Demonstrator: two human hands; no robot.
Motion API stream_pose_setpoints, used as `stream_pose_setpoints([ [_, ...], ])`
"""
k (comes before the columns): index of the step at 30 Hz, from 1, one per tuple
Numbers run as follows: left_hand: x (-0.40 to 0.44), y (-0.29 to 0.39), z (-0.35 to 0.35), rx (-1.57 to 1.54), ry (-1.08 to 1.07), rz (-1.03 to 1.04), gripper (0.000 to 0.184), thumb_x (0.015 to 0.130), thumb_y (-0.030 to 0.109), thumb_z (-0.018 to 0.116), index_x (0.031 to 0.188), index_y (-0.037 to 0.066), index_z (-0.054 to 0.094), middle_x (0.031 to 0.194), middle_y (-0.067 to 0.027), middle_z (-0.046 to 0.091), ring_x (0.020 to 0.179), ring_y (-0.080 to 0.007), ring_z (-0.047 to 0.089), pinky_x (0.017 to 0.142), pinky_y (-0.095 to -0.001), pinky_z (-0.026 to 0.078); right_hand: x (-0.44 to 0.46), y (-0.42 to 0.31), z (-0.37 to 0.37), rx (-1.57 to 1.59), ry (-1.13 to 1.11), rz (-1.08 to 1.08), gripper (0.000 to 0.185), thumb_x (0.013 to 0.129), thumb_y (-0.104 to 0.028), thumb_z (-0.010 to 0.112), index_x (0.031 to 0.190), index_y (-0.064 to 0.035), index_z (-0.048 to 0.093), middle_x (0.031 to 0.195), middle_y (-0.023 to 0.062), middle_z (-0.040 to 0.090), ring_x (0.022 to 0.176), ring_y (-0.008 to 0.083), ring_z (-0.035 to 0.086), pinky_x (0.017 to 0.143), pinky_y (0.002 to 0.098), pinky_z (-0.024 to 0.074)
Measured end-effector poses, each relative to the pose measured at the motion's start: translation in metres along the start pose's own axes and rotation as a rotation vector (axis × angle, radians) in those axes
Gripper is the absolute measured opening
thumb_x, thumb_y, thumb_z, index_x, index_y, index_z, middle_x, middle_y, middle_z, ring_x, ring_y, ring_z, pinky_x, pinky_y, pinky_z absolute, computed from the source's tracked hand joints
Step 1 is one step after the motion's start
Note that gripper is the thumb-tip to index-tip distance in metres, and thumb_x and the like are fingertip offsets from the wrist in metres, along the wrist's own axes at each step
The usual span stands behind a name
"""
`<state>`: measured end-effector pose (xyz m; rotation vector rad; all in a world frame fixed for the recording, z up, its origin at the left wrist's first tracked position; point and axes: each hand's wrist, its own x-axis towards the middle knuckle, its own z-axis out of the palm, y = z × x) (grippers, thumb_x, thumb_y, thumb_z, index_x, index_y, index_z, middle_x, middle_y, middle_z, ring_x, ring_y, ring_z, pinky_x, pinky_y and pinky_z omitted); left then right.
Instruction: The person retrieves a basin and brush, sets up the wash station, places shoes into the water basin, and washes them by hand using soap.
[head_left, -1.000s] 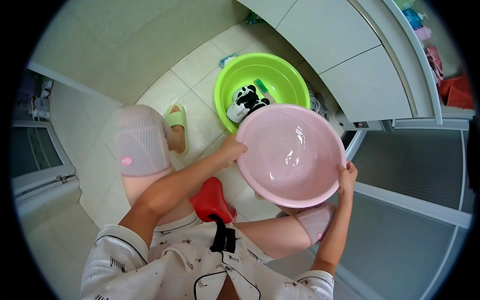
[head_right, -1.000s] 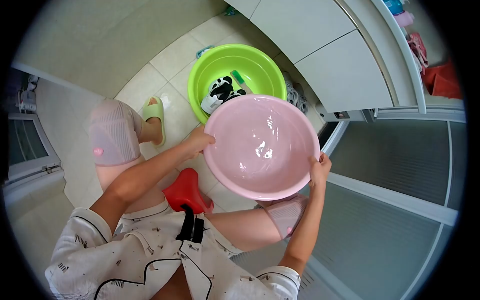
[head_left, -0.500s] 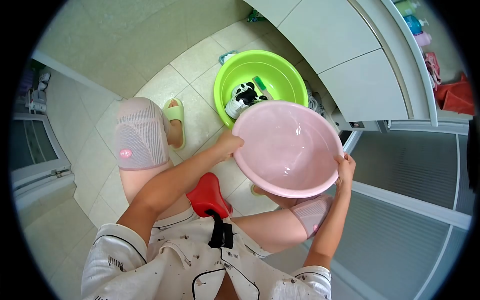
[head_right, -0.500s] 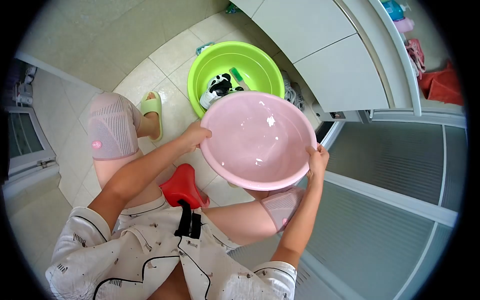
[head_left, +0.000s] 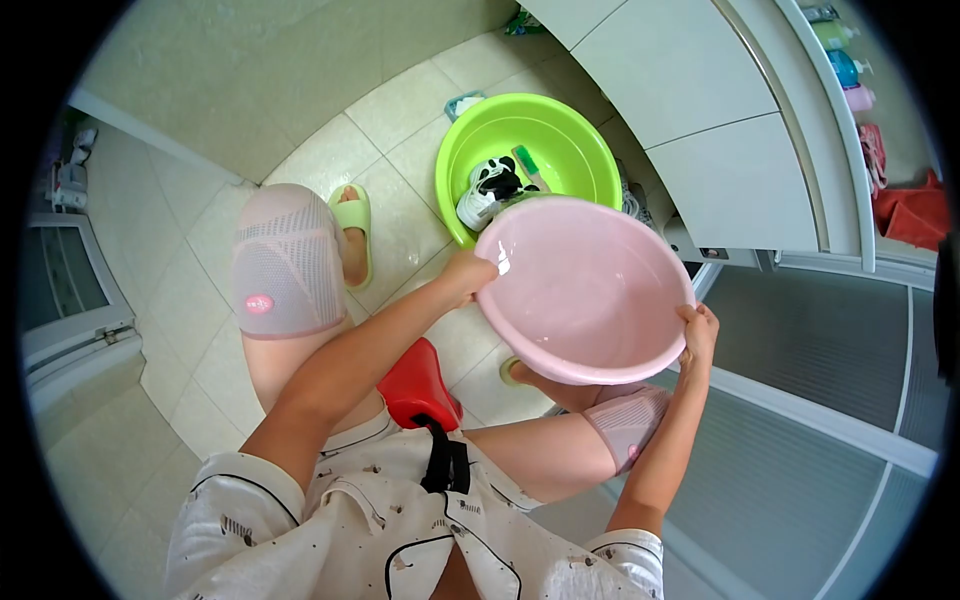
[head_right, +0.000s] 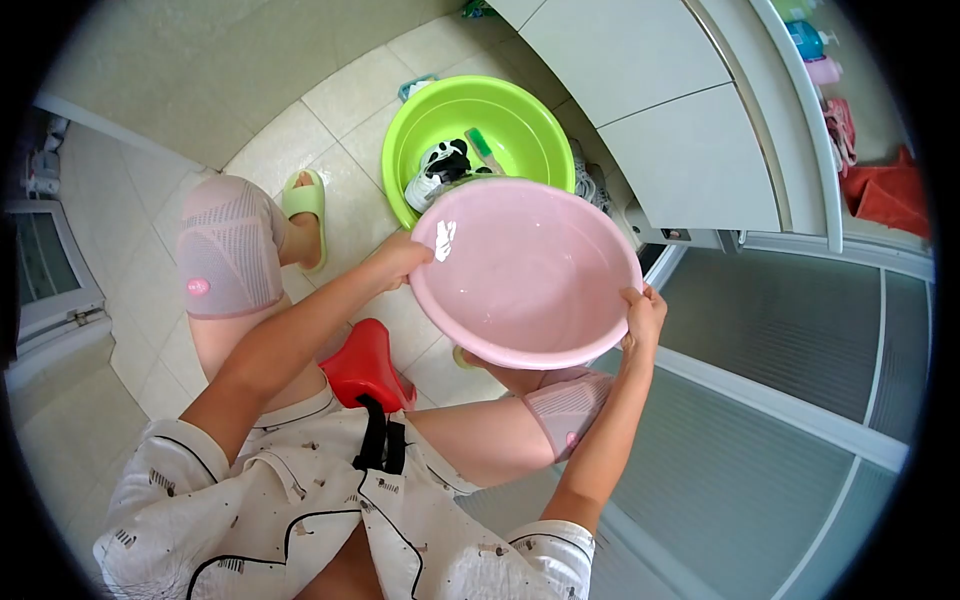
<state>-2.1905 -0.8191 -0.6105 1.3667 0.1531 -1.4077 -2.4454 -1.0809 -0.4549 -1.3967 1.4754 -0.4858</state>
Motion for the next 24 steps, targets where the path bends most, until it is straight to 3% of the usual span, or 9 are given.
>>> stream_pose_setpoints([
  [5,0.003,0.003,0.004,0.003,0.010,-0.018,0.039,0.079,-0.002,0.058,0.116,-0.013,0.060,0.104,-0.0229,0.067,0.085,-0.0347,0.071,0.066,-0.0454,0.060,0.006,-0.006,0.001,0.000,0.025,-0.003,0.025,0.079,0.004,0.058,0.103,0.0120,0.060,0.090,0.0162,0.067,0.072,0.0219,0.066,0.064,0.0321,0.0544],
  [8,0.015,-0.001,0.004,0.011,0.007,-0.030,0.042,0.080,0.001,0.059,0.121,-0.005,0.060,0.102,-0.0193,0.068,0.080,-0.0311,0.071,0.062,-0.0437,0.059,0.009,-0.008,0.002,0.019,0.031,0.003,0.024,0.079,0.004,0.059,0.102,0.0119,0.060,0.090,0.0161,0.067,0.072,0.0217,0.066,0.063,0.0318,0.0541],
  [11,0.017,0.001,0.005,0.040,0.009,-0.035,0.042,0.080,0.001,0.058,0.121,-0.006,0.060,0.103,-0.0193,0.068,0.081,-0.0308,0.071,0.063,-0.0429,0.059,0.013,-0.008,0.001,0.020,0.035,0.003,0.023,0.079,0.004,0.059,0.102,0.0116,0.060,0.089,0.0158,0.067,0.071,0.0214,0.066,0.063,0.0314,0.0538],
  [14,0.014,0.003,0.008,-0.037,0.014,-0.022,0.037,0.079,-0.002,0.059,0.114,-0.015,0.061,0.103,-0.0239,0.067,0.084,-0.0351,0.071,0.066,-0.0444,0.060,0.016,-0.010,0.000,-0.001,0.044,0.002,0.024,0.079,0.004,0.059,0.102,0.0115,0.060,0.089,0.0157,0.067,0.072,0.0214,0.066,0.063,0.0316,0.0539],
  [24,0.042,-0.018,0.013,-0.088,-0.017,-0.029,0.038,0.078,0.000,0.058,0.112,-0.015,0.062,0.102,-0.0235,0.068,0.083,-0.0339,0.071,0.067,-0.0430,0.059,0.015,-0.031,0.007,-0.015,0.068,-0.028,0.026,0.079,0.007,0.058,0.105,0.0115,0.059,0.091,0.0164,0.067,0.074,0.0216,0.066,0.065,0.0322,0.0554],
])
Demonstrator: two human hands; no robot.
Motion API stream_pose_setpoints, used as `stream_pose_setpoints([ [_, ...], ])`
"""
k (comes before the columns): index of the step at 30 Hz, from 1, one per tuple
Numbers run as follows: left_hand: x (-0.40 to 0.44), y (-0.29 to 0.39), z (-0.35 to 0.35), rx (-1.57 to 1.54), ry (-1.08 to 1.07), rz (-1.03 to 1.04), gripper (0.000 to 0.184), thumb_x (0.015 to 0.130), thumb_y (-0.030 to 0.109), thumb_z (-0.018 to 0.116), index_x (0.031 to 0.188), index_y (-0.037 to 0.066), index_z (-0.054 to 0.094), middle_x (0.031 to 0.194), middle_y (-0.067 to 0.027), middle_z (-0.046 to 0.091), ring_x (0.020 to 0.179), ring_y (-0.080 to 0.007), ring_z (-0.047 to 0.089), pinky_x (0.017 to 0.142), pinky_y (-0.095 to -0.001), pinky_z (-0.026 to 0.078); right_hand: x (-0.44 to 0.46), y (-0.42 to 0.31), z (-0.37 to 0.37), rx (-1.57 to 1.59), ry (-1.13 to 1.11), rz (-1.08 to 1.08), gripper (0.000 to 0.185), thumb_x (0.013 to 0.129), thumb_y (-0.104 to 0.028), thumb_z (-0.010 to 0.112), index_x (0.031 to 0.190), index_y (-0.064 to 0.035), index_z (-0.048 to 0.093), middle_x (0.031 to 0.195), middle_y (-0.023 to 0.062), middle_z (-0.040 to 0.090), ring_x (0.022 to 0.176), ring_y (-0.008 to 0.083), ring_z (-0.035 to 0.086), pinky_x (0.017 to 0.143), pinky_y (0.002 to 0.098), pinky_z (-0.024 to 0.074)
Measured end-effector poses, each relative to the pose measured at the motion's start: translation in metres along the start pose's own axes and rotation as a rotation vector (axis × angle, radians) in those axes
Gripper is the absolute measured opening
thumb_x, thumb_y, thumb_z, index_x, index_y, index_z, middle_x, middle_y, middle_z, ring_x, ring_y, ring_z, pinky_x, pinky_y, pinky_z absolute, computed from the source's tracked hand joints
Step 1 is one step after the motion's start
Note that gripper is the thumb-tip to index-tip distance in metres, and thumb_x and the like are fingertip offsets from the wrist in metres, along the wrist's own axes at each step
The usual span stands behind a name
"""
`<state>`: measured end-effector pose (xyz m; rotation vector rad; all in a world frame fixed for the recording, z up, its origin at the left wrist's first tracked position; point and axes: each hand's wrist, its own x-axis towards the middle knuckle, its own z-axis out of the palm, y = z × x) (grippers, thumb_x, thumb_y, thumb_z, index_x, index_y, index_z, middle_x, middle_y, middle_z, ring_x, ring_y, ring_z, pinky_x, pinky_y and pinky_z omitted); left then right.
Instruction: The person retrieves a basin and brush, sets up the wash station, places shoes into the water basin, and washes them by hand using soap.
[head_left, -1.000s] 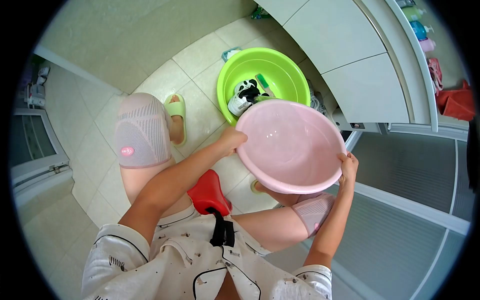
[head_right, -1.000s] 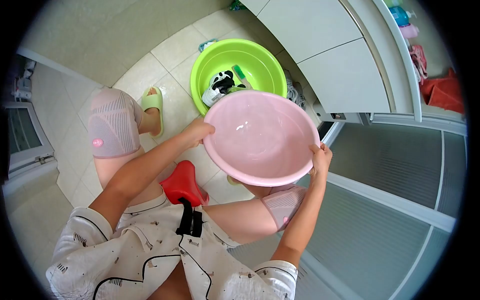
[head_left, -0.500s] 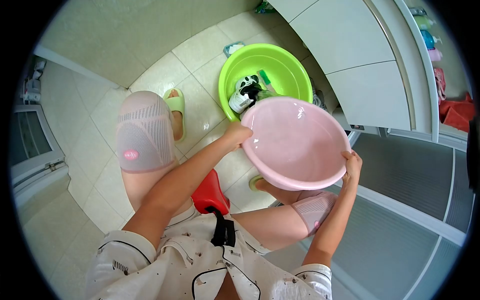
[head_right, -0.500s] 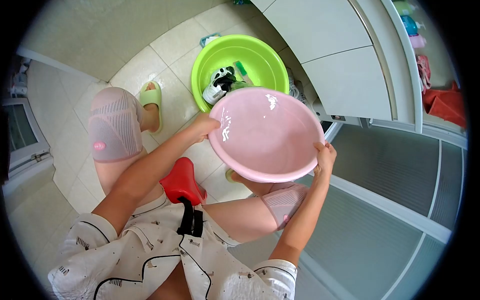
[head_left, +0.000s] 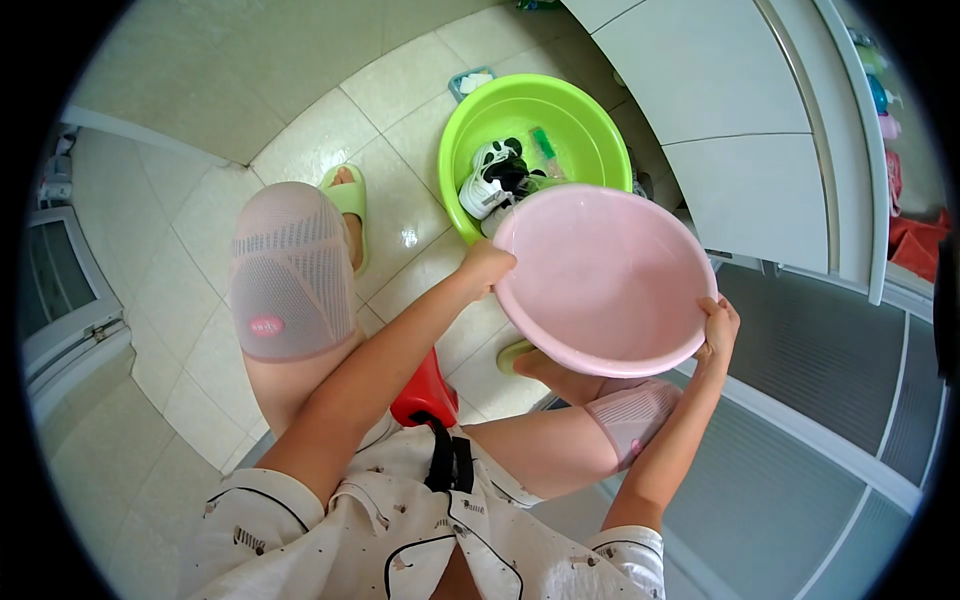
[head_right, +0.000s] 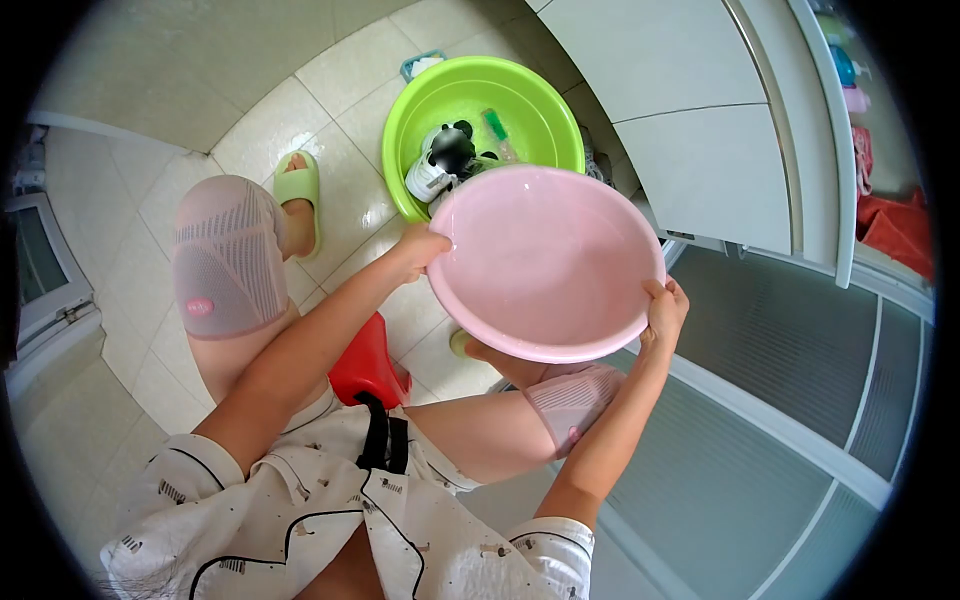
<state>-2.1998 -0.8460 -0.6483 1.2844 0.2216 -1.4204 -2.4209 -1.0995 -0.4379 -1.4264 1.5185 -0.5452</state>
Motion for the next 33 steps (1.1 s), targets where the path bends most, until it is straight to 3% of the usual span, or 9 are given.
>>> stream_pose_setpoints([
  [5,0.010,-0.014,0.005,-0.033,-0.005,0.015,0.037,0.078,0.001,0.057,0.111,-0.014,0.063,0.101,-0.0237,0.069,0.085,-0.0321,0.071,0.070,-0.0392,0.057,-0.002,-0.010,0.004,-0.009,0.011,-0.029,0.027,0.080,0.007,0.058,0.106,0.0113,0.059,0.092,0.0169,0.066,0.075,0.0219,0.066,0.065,0.0321,0.0555],
  [8,0.014,-0.016,0.004,-0.011,-0.049,0.000,0.040,0.080,0.001,0.058,0.119,-0.010,0.061,0.106,-0.0213,0.068,0.088,-0.0322,0.072,0.073,-0.0428,0.060,-0.005,-0.016,0.008,-0.043,0.024,-0.046,0.027,0.080,0.007,0.058,0.107,0.0110,0.059,0.092,0.0167,0.066,0.075,0.0218,0.066,0.065,0.0318,0.0554],
  [17,0.013,-0.020,0.013,-0.012,-0.029,-0.037,0.039,0.081,0.004,0.058,0.117,-0.007,0.063,0.106,-0.0193,0.069,0.090,-0.0307,0.071,0.075,-0.0424,0.058,-0.015,-0.031,0.014,-0.113,0.064,-0.078,0.030,0.079,0.006,0.059,0.109,0.0112,0.059,0.094,0.0164,0.067,0.078,0.0221,0.066,0.068,0.0324,0.0548],
  [20,0.014,-0.026,0.018,-0.050,-0.044,-0.006,0.039,0.080,0.003,0.057,0.115,-0.013,0.062,0.102,-0.0229,0.069,0.088,-0.0327,0.070,0.074,-0.0396,0.057,-0.012,-0.031,0.013,-0.135,0.067,-0.095,0.032,0.079,0.006,0.058,0.110,0.0116,0.059,0.095,0.0167,0.067,0.079,0.0227,0.066,0.070,0.0326,0.0548],
  [33,0.002,-0.025,0.021,-0.127,-0.186,-0.080,0.040,0.085,0.008,0.053,0.121,-0.009,0.058,0.111,-0.0225,0.066,0.090,-0.0324,0.070,0.074,-0.0443,0.060,-0.019,-0.043,0.028,-0.252,0.148,-0.236,0.032,0.076,0.005,0.058,0.107,0.0110,0.064,0.095,0.0142,0.068,0.081,0.0196,0.065,0.073,0.0299,0.0525],
])
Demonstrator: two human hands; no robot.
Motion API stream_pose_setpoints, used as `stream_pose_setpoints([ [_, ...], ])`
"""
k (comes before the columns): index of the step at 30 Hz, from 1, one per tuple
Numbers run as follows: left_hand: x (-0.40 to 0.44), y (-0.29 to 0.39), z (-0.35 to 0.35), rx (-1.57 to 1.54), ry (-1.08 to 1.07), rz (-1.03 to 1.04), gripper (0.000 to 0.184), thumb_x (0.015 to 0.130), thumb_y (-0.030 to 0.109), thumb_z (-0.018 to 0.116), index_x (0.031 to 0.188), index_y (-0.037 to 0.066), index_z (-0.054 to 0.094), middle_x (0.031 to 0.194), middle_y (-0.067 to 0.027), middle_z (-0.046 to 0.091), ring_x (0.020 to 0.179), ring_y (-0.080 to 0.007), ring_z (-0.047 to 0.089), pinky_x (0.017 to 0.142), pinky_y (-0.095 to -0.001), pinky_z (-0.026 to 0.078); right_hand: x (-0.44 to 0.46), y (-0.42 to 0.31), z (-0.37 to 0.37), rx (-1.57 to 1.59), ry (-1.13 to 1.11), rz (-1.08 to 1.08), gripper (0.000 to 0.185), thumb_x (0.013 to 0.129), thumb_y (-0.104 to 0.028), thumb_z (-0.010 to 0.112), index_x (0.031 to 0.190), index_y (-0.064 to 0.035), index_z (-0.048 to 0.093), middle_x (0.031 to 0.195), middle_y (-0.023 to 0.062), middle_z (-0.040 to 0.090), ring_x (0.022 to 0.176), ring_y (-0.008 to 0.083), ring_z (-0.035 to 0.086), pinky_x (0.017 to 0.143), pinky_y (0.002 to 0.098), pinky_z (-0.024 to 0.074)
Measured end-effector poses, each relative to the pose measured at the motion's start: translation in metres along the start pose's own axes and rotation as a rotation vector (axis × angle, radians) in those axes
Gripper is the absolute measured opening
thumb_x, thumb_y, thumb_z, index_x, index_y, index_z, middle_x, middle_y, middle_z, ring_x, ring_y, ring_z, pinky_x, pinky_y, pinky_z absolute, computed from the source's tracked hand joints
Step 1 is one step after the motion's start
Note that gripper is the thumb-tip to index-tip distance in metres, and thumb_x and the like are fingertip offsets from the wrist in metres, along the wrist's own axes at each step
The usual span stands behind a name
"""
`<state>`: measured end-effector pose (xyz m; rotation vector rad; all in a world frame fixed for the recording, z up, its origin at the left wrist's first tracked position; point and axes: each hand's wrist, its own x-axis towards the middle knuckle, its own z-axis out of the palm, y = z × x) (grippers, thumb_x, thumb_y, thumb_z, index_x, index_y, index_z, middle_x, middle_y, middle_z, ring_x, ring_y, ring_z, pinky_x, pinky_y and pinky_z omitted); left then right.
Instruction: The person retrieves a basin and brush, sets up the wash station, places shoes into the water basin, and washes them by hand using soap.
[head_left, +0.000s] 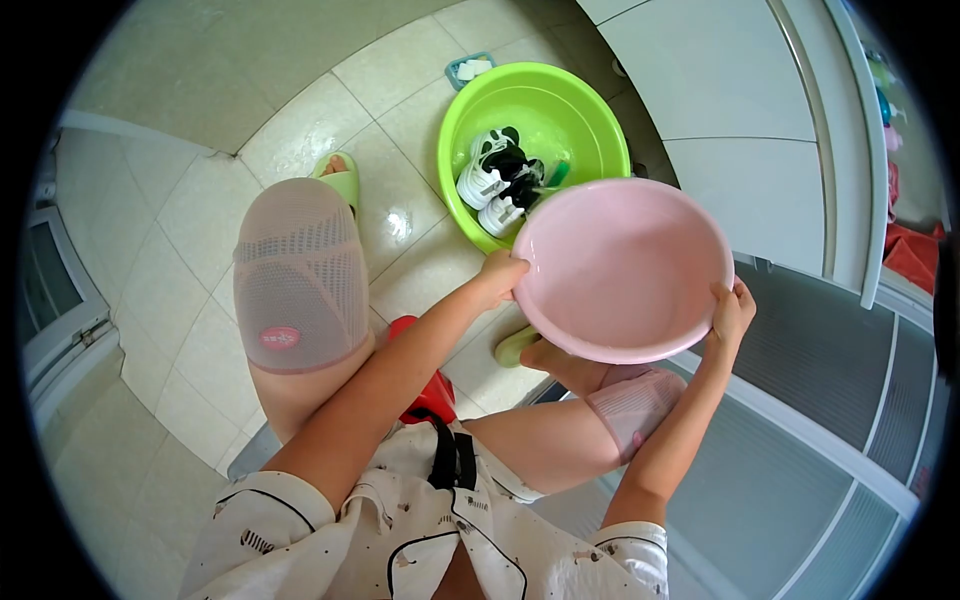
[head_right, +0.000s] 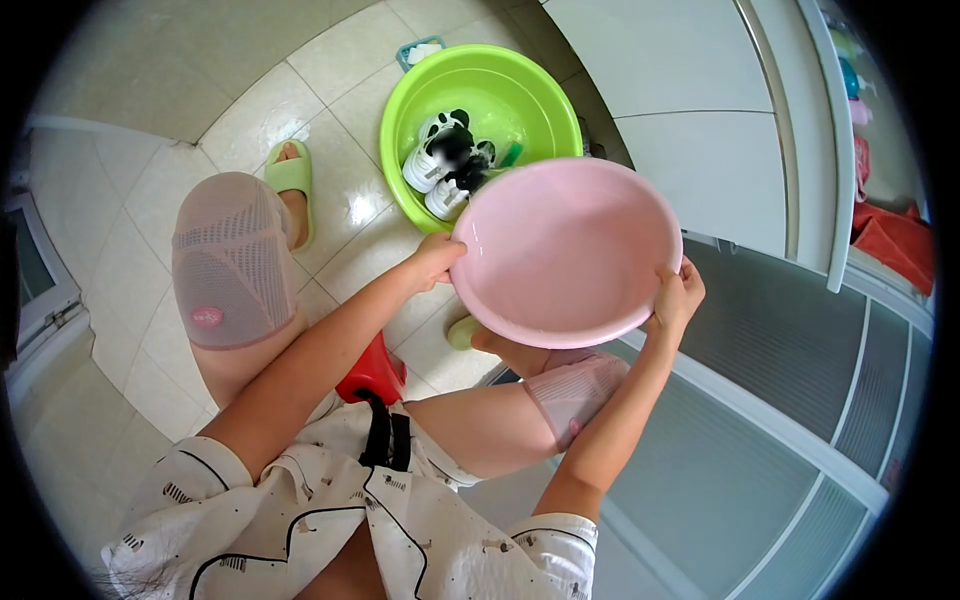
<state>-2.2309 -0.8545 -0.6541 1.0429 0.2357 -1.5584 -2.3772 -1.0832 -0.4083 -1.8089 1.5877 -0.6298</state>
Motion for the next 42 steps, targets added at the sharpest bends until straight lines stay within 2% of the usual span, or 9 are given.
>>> stream_pose_setpoints([
  [5,-0.006,0.003,-0.002,0.027,-0.043,-0.060,0.042,0.088,0.014,0.052,0.124,-0.007,0.057,0.111,-0.0199,0.067,0.091,-0.0331,0.070,0.080,-0.0447,0.058,0.002,-0.004,0.015,-0.013,-0.017,-0.166,0.030,0.076,0.007,0.058,0.105,0.0106,0.065,0.088,0.0094,0.068,0.075,0.0134,0.062,0.069,0.0256,0.0501],
  [8,-0.009,0.009,-0.006,0.094,-0.103,-0.121,0.041,0.090,0.018,0.056,0.125,-0.002,0.056,0.123,-0.0181,0.059,0.109,-0.0354,0.062,0.086,-0.0451,0.058,-0.001,-0.008,0.025,-0.042,-0.022,-0.263,0.028,0.076,0.007,0.059,0.104,0.0102,0.065,0.085,0.0073,0.068,0.072,0.0105,0.061,0.068,0.0241,0.0493],
  [10,-0.006,0.006,-0.009,0.107,-0.116,-0.101,0.042,0.090,0.020,0.057,0.126,-0.001,0.054,0.122,-0.0176,0.058,0.110,-0.0341,0.061,0.086,-0.0452,0.057,-0.002,-0.011,0.033,-0.084,0.003,-0.322,0.028,0.077,0.006,0.061,0.104,0.0101,0.065,0.085,0.0075,0.068,0.073,0.0104,0.061,0.069,0.0242,0.0496],
  [14,-0.019,0.017,-0.004,0.081,-0.013,-0.084,0.043,0.091,0.022,0.058,0.128,0.000,0.050,0.122,-0.0165,0.056,0.110,-0.0324,0.061,0.087,-0.0455,0.057,-0.007,-0.028,0.045,-0.181,0.076,-0.407,0.031,0.077,0.001,0.062,0.106,0.0099,0.065,0.086,0.0102,0.070,0.075,0.0134,0.063,0.073,0.0280,0.0513],
  [20,-0.003,0.009,-0.022,0.081,0.030,-0.067,0.039,0.091,0.022,0.058,0.124,0.002,0.050,0.119,-0.0152,0.056,0.108,-0.0310,0.062,0.086,-0.0455,0.057,-0.006,-0.056,0.058,-0.316,0.101,-0.517,0.035,0.076,-0.001,0.061,0.111,0.0055,0.066,0.088,0.0147,0.071,0.077,0.0192,0.067,0.076,0.0325,0.0521],
  [26,-0.003,0.009,-0.025,0.101,0.091,-0.034,0.037,0.091,0.023,0.060,0.121,0.003,0.051,0.115,-0.0135,0.058,0.104,-0.0297,0.063,0.085,-0.0447,0.056,-0.014,-0.071,0.081,-0.272,0.096,-0.730,0.035,0.078,-0.001,0.060,0.112,0.0027,0.065,0.092,0.0168,0.071,0.080,0.0245,0.069,0.079,0.0341,0.0525],
  [27,-0.003,0.009,-0.026,0.106,0.102,-0.030,0.037,0.091,0.023,0.060,0.121,0.003,0.051,0.115,-0.0134,0.059,0.104,-0.0294,0.063,0.085,-0.0446,0.056,-0.020,-0.074,0.083,-0.293,0.082,-0.741,0.036,0.078,0.000,0.059,0.113,0.0011,0.065,0.092,0.0182,0.070,0.080,0.0267,0.069,0.079,0.0342,0.0528],
  [33,0.005,0.002,-0.031,0.134,0.120,-0.021,0.037,0.091,0.024,0.059,0.120,0.003,0.052,0.114,-0.0129,0.060,0.103,-0.0276,0.064,0.084,-0.0437,0.056,-0.039,-0.079,0.079,-0.285,0.101,-0.818,0.038,0.078,0.003,0.059,0.116,-0.0004,0.064,0.090,0.0193,0.069,0.074,0.0268,0.069,0.072,0.0323,0.0536],
  [42,-0.002,0.004,-0.029,0.255,0.161,-0.008,0.035,0.091,0.023,0.058,0.119,0.003,0.052,0.113,-0.0126,0.061,0.101,-0.0265,0.064,0.084,-0.0425,0.055,-0.035,-0.059,0.064,-0.354,0.200,-1.051,0.039,0.077,0.005,0.059,0.116,-0.0028,0.064,0.092,0.0202,0.069,0.074,0.0323,0.069,0.069,0.0344,0.0545],
])
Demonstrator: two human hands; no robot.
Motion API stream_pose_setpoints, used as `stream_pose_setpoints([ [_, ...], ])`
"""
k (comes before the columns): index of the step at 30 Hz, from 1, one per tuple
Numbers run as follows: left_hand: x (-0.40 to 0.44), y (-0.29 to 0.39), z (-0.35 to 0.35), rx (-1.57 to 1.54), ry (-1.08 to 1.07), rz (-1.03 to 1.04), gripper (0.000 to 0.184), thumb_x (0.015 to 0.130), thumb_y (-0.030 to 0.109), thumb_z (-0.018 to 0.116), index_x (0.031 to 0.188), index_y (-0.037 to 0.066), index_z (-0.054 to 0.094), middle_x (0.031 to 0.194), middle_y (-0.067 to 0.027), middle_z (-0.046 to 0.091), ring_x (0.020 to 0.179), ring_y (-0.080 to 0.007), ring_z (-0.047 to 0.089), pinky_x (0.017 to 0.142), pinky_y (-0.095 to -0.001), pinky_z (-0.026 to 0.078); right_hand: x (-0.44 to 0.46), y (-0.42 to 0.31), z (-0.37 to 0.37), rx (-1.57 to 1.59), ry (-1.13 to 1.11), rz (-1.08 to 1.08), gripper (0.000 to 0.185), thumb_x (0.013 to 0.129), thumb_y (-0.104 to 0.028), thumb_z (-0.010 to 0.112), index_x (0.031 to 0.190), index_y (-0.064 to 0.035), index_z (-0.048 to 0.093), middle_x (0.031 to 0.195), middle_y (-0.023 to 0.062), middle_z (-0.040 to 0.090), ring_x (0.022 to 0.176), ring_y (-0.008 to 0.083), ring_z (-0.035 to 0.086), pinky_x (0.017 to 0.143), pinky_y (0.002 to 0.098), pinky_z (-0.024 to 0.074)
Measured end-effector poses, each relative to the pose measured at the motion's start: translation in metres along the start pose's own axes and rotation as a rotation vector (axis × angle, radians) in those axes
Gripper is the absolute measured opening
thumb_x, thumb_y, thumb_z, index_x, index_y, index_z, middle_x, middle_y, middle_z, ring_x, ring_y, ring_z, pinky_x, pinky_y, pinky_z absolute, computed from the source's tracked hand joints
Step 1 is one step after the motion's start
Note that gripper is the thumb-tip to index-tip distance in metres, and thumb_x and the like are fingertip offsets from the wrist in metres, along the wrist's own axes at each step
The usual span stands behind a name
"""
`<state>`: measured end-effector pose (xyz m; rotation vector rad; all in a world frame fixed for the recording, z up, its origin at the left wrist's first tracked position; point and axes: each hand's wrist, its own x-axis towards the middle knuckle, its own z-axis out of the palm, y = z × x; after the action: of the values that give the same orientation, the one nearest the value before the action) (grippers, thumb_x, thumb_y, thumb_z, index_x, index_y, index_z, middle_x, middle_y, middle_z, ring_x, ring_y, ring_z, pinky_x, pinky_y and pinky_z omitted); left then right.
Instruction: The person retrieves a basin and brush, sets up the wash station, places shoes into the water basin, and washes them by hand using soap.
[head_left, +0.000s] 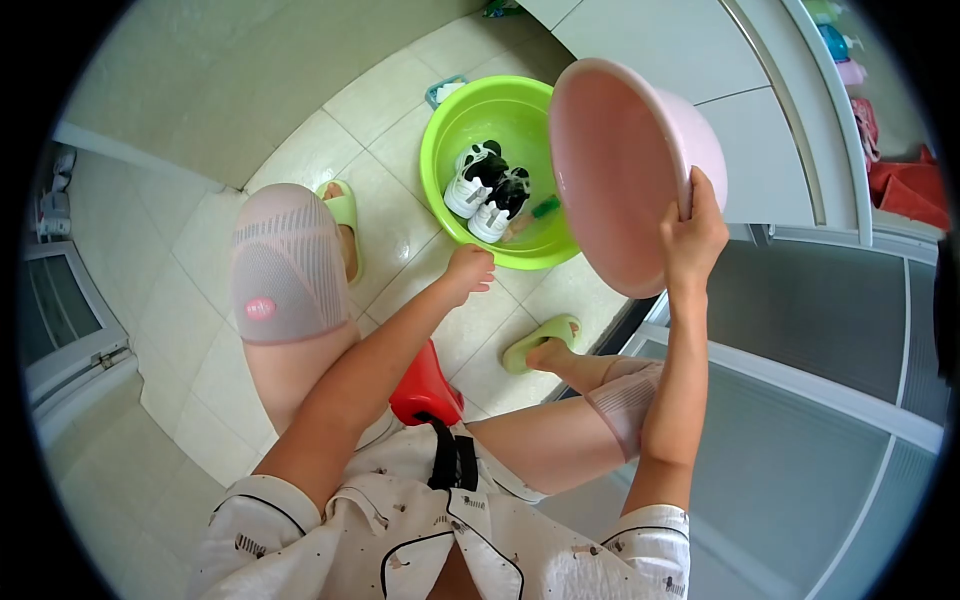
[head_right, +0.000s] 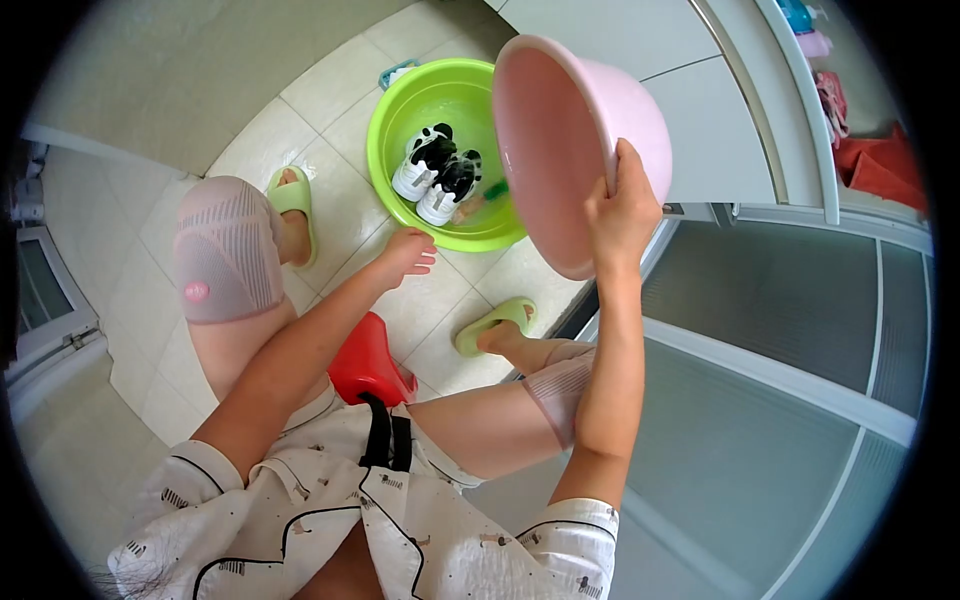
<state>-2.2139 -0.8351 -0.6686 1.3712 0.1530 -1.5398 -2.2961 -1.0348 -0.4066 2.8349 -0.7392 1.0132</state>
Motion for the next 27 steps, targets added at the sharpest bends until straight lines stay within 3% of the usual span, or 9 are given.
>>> stream_pose_setpoints([
  [3,-0.002,0.000,0.000,0.046,0.007,0.027,0.033,0.091,0.023,0.058,0.118,0.004,0.053,0.112,-0.0122,0.062,0.100,-0.0262,0.064,0.084,-0.0425,0.055,-0.009,-0.002,-0.009,0.017,0.004,-0.034,0.041,0.077,0.005,0.060,0.117,-0.0027,0.064,0.094,0.0208,0.069,0.076,0.0345,0.069,0.070,0.0358,0.0549],
  [8,-0.003,-0.005,-0.003,0.126,0.008,0.050,0.032,0.092,0.025,0.058,0.116,0.005,0.053,0.111,-0.0119,0.062,0.099,-0.0260,0.064,0.081,-0.0424,0.056,-0.022,0.003,-0.029,0.112,0.012,0.123,0.043,0.076,0.005,0.062,0.118,-0.0022,0.064,0.098,0.0219,0.069,0.082,0.0362,0.070,0.072,0.0389,0.0556],
  [11,0.000,-0.013,-0.006,0.123,0.048,0.057,0.027,0.086,0.020,0.060,0.108,0.006,0.056,0.096,-0.0077,0.062,0.083,-0.0219,0.064,0.069,-0.0385,0.056,-0.036,0.015,-0.034,0.084,0.025,0.145,0.044,0.075,0.006,0.062,0.119,-0.0020,0.063,0.099,0.0224,0.069,0.082,0.0368,0.070,0.073,0.0393,0.0554],
  [13,-0.007,-0.010,-0.007,0.161,0.039,0.048,0.026,0.087,0.020,0.059,0.109,0.006,0.056,0.097,-0.0077,0.062,0.084,-0.0218,0.064,0.070,-0.0383,0.056,-0.048,0.021,-0.037,0.049,0.023,0.129,0.045,0.075,0.005,0.062,0.119,-0.0017,0.063,0.101,0.0222,0.069,0.083,0.0378,0.069,0.075,0.0393,0.0551],
  [16,-0.011,-0.011,-0.011,0.203,0.042,0.062,0.025,0.089,0.021,0.058,0.109,0.007,0.055,0.099,-0.0080,0.062,0.086,-0.0223,0.064,0.071,-0.0385,0.056,-0.062,0.032,-0.053,0.028,0.016,0.292,0.044,0.075,0.004,0.062,0.118,-0.0015,0.063,0.102,0.0222,0.069,0.084,0.0380,0.069,0.078,0.0395,0.0551],
  [20,-0.014,-0.013,-0.010,0.269,0.050,0.065,0.025,0.090,0.021,0.057,0.111,0.007,0.055,0.101,-0.0085,0.063,0.089,-0.0236,0.065,0.073,-0.0396,0.057,-0.087,0.068,-0.079,0.110,0.168,0.483,0.042,0.075,0.003,0.061,0.118,-0.0010,0.063,0.098,0.0186,0.070,0.086,0.0288,0.070,0.082,0.0351,0.0528],
  [21,-0.018,-0.013,-0.010,0.284,0.042,0.064,0.026,0.091,0.022,0.058,0.111,0.006,0.055,0.103,-0.0090,0.063,0.091,-0.0238,0.065,0.075,-0.0396,0.057,-0.096,0.079,-0.083,0.148,0.217,0.564,0.040,0.075,0.004,0.060,0.115,0.0007,0.063,0.097,0.0153,0.071,0.087,0.0244,0.070,0.083,0.0333,0.0517],
  [24,-0.029,-0.013,-0.012,0.333,0.031,0.053,0.027,0.092,0.024,0.059,0.111,0.005,0.055,0.107,-0.0098,0.063,0.093,-0.0237,0.066,0.079,-0.0390,0.057,-0.128,0.118,-0.091,0.167,0.288,0.792,0.036,0.076,0.004,0.060,0.112,0.0028,0.064,0.096,0.0138,0.071,0.086,0.0220,0.069,0.083,0.0330,0.0519],
  [27,-0.030,-0.014,-0.015,0.367,0.049,0.046,0.026,0.092,0.023,0.058,0.111,0.005,0.055,0.107,-0.0092,0.063,0.091,-0.0224,0.066,0.077,-0.0372,0.058,-0.167,0.157,-0.097,0.441,0.380,1.102,0.031,0.075,0.007,0.061,0.106,0.0070,0.063,0.095,0.0145,0.069,0.083,0.0211,0.068,0.077,0.0320,0.0530],
])
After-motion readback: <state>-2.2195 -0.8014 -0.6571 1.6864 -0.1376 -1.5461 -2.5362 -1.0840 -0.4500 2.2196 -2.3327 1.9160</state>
